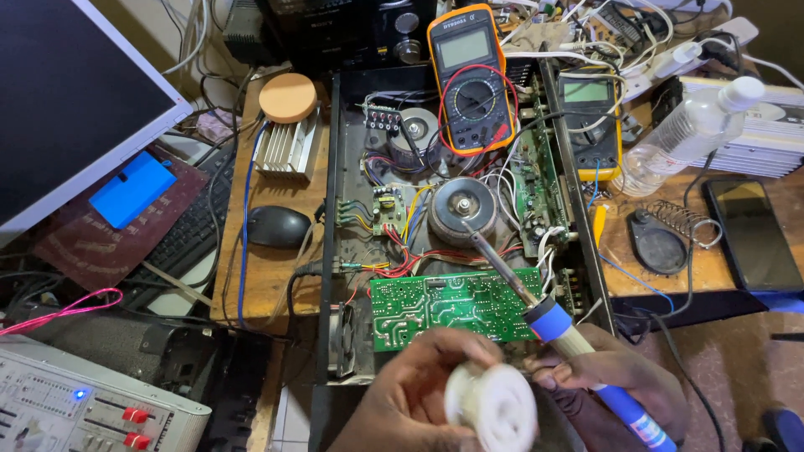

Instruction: The person uses a soldering iron and solder wire to work on a green circuit board. They apply solder to various points on the board, flip it over to inspect the components, and then use electrical tape to secure a wire connection.

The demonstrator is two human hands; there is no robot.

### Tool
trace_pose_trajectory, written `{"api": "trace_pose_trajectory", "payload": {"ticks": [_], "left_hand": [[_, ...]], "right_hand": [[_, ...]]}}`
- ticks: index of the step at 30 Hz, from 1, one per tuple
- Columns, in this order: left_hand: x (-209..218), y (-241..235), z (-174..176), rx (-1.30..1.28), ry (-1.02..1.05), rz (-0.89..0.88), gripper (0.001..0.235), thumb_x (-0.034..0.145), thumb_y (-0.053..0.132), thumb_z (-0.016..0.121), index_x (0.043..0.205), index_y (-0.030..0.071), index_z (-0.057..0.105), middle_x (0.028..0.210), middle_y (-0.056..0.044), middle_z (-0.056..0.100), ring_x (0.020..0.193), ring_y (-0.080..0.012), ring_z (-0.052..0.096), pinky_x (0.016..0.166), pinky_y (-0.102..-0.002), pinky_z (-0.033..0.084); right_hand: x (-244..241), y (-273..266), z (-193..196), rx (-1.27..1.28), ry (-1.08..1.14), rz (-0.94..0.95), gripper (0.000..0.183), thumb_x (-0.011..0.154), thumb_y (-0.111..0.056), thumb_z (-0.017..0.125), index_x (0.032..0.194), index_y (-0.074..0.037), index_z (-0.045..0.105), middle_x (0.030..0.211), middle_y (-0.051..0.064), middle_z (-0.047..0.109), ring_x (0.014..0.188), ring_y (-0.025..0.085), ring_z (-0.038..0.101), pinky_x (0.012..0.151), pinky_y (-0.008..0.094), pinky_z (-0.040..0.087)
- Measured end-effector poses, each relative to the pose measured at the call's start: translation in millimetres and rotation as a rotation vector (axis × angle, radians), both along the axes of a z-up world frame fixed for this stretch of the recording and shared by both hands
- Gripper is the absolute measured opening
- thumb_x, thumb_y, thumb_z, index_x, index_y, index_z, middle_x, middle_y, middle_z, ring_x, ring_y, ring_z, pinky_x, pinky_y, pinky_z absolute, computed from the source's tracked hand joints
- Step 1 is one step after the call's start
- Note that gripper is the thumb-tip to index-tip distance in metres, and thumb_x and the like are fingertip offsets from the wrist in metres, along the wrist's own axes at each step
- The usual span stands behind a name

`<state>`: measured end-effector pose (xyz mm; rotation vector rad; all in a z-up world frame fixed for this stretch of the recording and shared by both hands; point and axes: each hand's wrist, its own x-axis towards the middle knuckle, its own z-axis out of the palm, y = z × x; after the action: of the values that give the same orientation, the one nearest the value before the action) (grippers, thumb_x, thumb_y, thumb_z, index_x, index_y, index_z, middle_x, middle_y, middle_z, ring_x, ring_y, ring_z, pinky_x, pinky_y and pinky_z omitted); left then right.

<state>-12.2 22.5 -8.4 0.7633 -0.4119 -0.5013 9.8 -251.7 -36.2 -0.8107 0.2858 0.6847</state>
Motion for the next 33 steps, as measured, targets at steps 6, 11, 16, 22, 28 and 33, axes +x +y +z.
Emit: {"api": "trace_pose_trajectory", "payload": {"ticks": [6,11,16,22,28,33], "left_hand": [[-2.9,-12.6,-12.5,0.274,-0.086,0.501,0.071,0.072,0.011,0.100,0.129,0.005,0.058,0.129,-0.013,0.053,0.101,-0.0177,0.067,0.084,-0.035,0.069],[-0.6,-3.9,-5.1,1.017,-0.556,0.258,0.055,0.089,0.047,0.082,0.123,0.008,0.065,0.119,-0.010,0.054,0.098,-0.0245,0.064,0.087,-0.037,0.054],[-0.3,-1.0,-29.3,0.736,-0.646,0.040,0.033,0.107,0.030,0.064,0.130,0.006,0.063,0.123,-0.011,0.059,0.112,-0.0263,0.064,0.095,-0.035,0.051],[-24.0,-4.1,-9.7,-0.073,0.278,-0.159,0.048,0.094,0.024,0.089,0.127,0.005,0.058,0.141,-0.015,0.061,0.132,-0.0188,0.062,0.117,-0.027,0.048],[-15.5,-1.5,-28.0,0.036,0.209,0.030,0.073,0.085,0.024,0.094,0.141,-0.002,0.055,0.134,-0.013,0.058,0.121,-0.0147,0.064,0.110,-0.027,0.053],[-10.9,17.3,-13.9,0.006,0.136,0.128,0.057,0.087,0.012,0.093,0.130,0.003,0.057,0.135,-0.022,0.058,0.126,-0.0289,0.068,0.107,-0.038,0.058]], "right_hand": [[-1.8,-15.5,8.5,-0.387,0.184,0.255,0.039,0.073,0.016,0.081,0.111,0.024,0.082,0.097,0.033,0.086,0.086,0.036,0.074,0.078,0.040,0.050],[0.0,-24.1,29.2,-0.647,-1.522,0.314,0.025,0.102,-0.022,0.072,0.127,-0.021,0.070,0.131,0.012,0.085,0.123,0.031,0.085,0.110,0.047,0.059],[2.6,-32.0,-6.8,-0.757,-0.932,0.507,0.031,0.092,-0.039,0.079,0.108,-0.015,0.091,0.114,0.004,0.094,0.115,0.019,0.085,0.106,0.037,0.059],[0.4,-46.8,-52.8,-0.312,0.110,0.277,0.058,0.070,0.011,0.084,0.127,0.014,0.074,0.102,0.027,0.082,0.092,0.029,0.075,0.076,0.039,0.057],[2.0,-47.1,-43.8,-0.263,0.103,0.385,0.058,0.066,0.004,0.083,0.122,0.014,0.074,0.088,0.026,0.074,0.081,0.029,0.067,0.071,0.037,0.048],[-10.4,-61.9,-44.6,-0.429,0.226,0.228,0.055,0.068,0.021,0.074,0.123,0.022,0.076,0.104,0.038,0.081,0.071,0.034,0.061,0.058,0.042,0.042]]}}
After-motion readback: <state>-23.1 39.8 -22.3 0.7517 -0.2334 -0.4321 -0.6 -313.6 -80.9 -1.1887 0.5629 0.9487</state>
